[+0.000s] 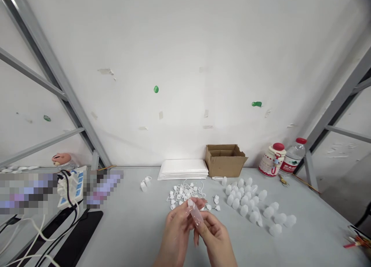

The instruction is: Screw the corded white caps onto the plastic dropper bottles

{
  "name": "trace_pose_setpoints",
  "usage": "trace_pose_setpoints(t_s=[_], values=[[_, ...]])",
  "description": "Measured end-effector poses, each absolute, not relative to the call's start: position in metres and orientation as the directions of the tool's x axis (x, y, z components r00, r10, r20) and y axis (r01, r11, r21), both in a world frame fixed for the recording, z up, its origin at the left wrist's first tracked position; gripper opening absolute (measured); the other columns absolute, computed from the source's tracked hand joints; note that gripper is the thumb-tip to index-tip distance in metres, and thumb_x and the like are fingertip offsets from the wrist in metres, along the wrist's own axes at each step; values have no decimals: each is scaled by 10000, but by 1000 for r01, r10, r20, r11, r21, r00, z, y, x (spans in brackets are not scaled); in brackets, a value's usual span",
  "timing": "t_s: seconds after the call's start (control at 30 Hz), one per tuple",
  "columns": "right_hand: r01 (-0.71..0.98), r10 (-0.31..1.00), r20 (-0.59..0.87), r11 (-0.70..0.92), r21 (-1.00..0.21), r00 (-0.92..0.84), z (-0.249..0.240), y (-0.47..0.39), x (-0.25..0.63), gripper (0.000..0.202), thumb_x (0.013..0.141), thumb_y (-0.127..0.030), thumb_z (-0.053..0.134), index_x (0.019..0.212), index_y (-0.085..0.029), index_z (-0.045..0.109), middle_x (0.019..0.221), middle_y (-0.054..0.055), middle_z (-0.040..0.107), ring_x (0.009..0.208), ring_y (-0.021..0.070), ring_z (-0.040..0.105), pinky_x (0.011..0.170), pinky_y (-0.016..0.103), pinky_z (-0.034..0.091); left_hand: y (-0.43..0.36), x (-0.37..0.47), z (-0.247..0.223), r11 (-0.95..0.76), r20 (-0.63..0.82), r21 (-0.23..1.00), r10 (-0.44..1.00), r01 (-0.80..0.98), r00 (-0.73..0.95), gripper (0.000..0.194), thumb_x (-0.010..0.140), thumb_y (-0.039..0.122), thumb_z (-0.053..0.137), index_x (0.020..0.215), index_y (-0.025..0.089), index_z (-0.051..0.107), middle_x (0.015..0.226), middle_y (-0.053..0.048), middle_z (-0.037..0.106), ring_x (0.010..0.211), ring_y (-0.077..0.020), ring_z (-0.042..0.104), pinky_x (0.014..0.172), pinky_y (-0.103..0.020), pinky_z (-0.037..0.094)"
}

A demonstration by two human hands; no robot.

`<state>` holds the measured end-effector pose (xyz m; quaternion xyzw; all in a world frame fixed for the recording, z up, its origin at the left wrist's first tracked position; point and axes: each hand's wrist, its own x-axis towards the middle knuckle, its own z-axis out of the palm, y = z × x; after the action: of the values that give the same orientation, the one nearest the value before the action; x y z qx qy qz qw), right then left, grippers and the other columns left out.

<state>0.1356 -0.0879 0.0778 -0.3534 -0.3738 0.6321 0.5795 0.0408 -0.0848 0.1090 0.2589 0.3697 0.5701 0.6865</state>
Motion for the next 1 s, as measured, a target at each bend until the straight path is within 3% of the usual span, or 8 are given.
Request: trace_pose_setpoints(t_s=[0.2,0.5,0.7,0.77,0.9,1.0], values=[[-562,974,-50,-169,-810,-220,73,-86,137,332,697,-440,695,599,-131,622,550,-8,575,393,52,418,432,198,301,-84,36,109,294,-249,643,953,-708,170,230,778,223,512,847,119,705,953,-111,694,1052,-252,559,918,-333,400],[-701,873,-85,-441,-561,-481,84,-85,139,309,657,-411,734,672,-106,690,360,-58,444,317,21,275,390,179,218,-81,32,106,375,-211,586,927,-719,311,257,790,201,467,836,117,706,889,-88,692,1009,-229,563,946,-333,361],[-628,681,-80,-709,-321,-728,79,-81,143,255,659,-351,753,703,-108,689,386,-113,331,337,-6,170,389,121,204,-83,32,108,389,-198,596,919,-702,340,251,791,245,485,832,121,699,840,-77,693,962,-221,585,941,-327,366],[-653,713,-62,-669,-355,-698,77,-81,140,279,667,-378,743,724,-110,689,394,-96,374,337,5,218,389,134,217,-83,33,109,374,-233,599,927,-709,292,239,786,262,514,844,127,703,843,-77,699,940,-217,597,921,-322,387],[-723,877,-59,-429,-542,-476,77,-83,132,312,680,-417,725,658,-109,676,514,-3,560,408,47,407,442,178,305,-83,36,109,299,-288,650,948,-698,138,229,757,304,586,853,134,707,839,-77,710,849,-208,626,797,-293,453],[-699,924,-78,-337,-631,-374,80,-85,132,302,674,-397,740,670,-103,671,612,28,602,476,61,457,505,195,357,-85,38,107,261,-285,676,955,-689,82,230,756,306,598,874,141,706,859,-78,716,831,-200,634,727,-267,471]])
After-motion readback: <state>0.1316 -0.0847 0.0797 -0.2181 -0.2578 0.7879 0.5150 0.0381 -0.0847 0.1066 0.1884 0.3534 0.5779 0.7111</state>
